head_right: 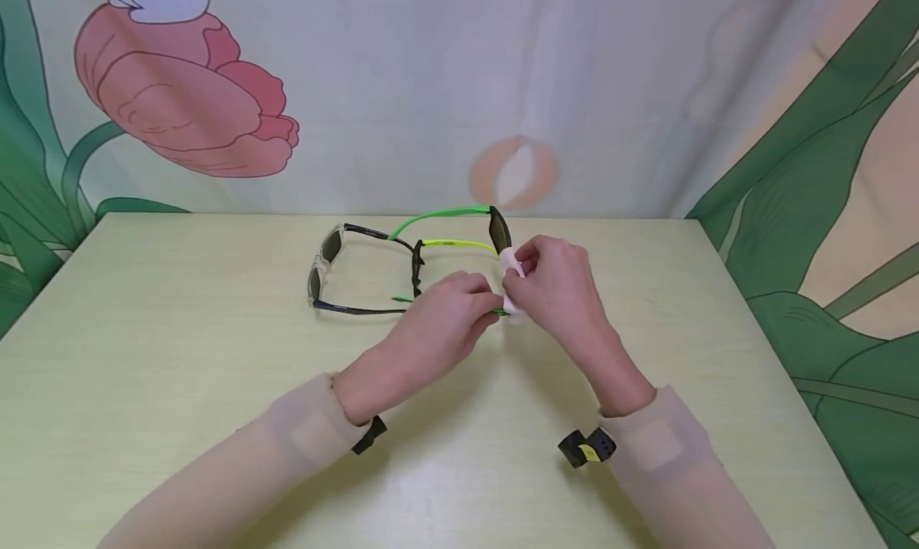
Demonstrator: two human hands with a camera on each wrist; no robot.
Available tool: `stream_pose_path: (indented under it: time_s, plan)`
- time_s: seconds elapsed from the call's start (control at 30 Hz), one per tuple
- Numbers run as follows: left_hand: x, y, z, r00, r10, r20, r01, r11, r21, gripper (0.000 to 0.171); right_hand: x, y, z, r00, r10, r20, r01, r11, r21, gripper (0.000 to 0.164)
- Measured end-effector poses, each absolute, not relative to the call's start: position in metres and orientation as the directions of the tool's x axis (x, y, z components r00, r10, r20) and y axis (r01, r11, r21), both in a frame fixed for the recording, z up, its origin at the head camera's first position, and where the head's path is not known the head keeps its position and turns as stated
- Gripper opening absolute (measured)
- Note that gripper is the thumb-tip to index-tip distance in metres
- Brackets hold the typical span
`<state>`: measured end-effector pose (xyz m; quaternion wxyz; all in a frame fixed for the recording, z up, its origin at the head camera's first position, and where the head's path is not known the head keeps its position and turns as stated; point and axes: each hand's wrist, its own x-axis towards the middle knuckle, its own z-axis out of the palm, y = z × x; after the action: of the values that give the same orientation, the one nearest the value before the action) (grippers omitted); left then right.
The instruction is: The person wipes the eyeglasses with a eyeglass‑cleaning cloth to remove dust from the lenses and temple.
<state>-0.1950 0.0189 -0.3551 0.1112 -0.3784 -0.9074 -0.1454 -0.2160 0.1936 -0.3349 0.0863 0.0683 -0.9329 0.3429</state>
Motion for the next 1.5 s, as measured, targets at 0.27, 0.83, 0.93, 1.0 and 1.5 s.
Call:
stream_pose_path:
  time_s: [0.27, 0.83, 0.93, 1.0, 1.5]
  plan:
    - [-0.197, 0.006, -0.355, -0.701, 0.610, 0.370, 0.712, 0.627, 0.315, 0.009, -0.214, 0.190, -0.333, -0.968, -0.082, 0.238, -0.224, 0.709, -0.669, 0.016]
    - [-0.204, -0.026, -0.357, -0.739, 0.505, 0.446, 0.673, 0.507, 0.539, 0.011, -0.204, 0.192, -0.333, -0.921, -0.168, 0.353, -0.374, 0.637, -0.674, 0.016]
    - [-0.204, -0.030, -0.358, -0.738, 0.487, 0.467, 0.673, 0.485, 0.558, 0.011, -0.202, 0.192, -0.335, -0.910, -0.211, 0.356, -0.406, 0.623, -0.668, 0.015]
    - [-0.204, -0.032, -0.358, -0.733, 0.478, 0.484, 0.679, 0.464, 0.569, 0.011, -0.200, 0.191, -0.338, -0.897, -0.247, 0.367, -0.438, 0.611, -0.659, 0.015]
    - [-0.204, -0.045, -0.359, -0.680, 0.517, 0.520, 0.714, 0.305, 0.630, 0.014, -0.193, 0.185, -0.348, -0.666, -0.373, 0.646, -0.732, 0.496, -0.468, 0.023]
